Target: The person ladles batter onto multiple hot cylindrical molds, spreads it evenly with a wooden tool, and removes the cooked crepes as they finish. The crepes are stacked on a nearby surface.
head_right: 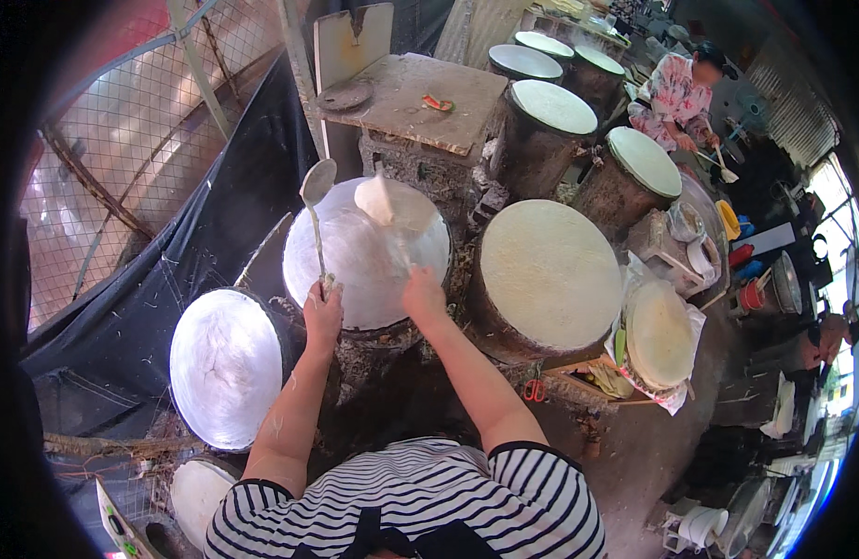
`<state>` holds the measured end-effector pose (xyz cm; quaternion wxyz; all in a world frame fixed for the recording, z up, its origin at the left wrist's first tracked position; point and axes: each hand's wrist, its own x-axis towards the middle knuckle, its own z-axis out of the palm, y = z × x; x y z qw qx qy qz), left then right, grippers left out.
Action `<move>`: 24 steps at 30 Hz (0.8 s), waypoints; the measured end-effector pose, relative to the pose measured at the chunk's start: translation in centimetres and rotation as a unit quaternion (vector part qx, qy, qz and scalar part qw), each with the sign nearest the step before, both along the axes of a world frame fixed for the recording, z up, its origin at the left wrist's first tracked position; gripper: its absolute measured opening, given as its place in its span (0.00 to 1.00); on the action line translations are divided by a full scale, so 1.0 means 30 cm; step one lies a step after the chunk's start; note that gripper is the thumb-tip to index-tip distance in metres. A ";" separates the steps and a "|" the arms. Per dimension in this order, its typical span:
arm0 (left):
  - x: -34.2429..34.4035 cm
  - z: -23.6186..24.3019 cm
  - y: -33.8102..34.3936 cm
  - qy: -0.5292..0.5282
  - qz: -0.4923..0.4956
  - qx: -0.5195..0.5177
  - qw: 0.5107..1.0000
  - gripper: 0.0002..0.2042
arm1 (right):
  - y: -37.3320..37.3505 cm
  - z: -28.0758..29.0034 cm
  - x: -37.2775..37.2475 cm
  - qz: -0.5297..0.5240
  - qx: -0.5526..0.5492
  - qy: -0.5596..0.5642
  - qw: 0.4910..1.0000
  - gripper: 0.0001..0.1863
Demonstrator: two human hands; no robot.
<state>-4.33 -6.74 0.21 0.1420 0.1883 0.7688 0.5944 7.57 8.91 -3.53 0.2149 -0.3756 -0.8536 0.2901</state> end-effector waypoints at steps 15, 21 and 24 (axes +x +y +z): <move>0.025 -0.009 -0.100 -0.044 0.000 0.067 0.997 0.12 | -0.116 0.081 -0.033 -0.036 -0.016 -0.076 0.996 0.13; 0.031 0.007 -0.110 -0.041 0.011 0.059 0.997 0.09 | -0.159 -0.021 -0.158 0.038 0.017 -0.049 0.998 0.12; 0.041 0.055 -0.142 -0.042 0.031 0.065 0.997 0.08 | -0.086 -0.047 -0.160 0.034 0.037 -0.012 0.999 0.11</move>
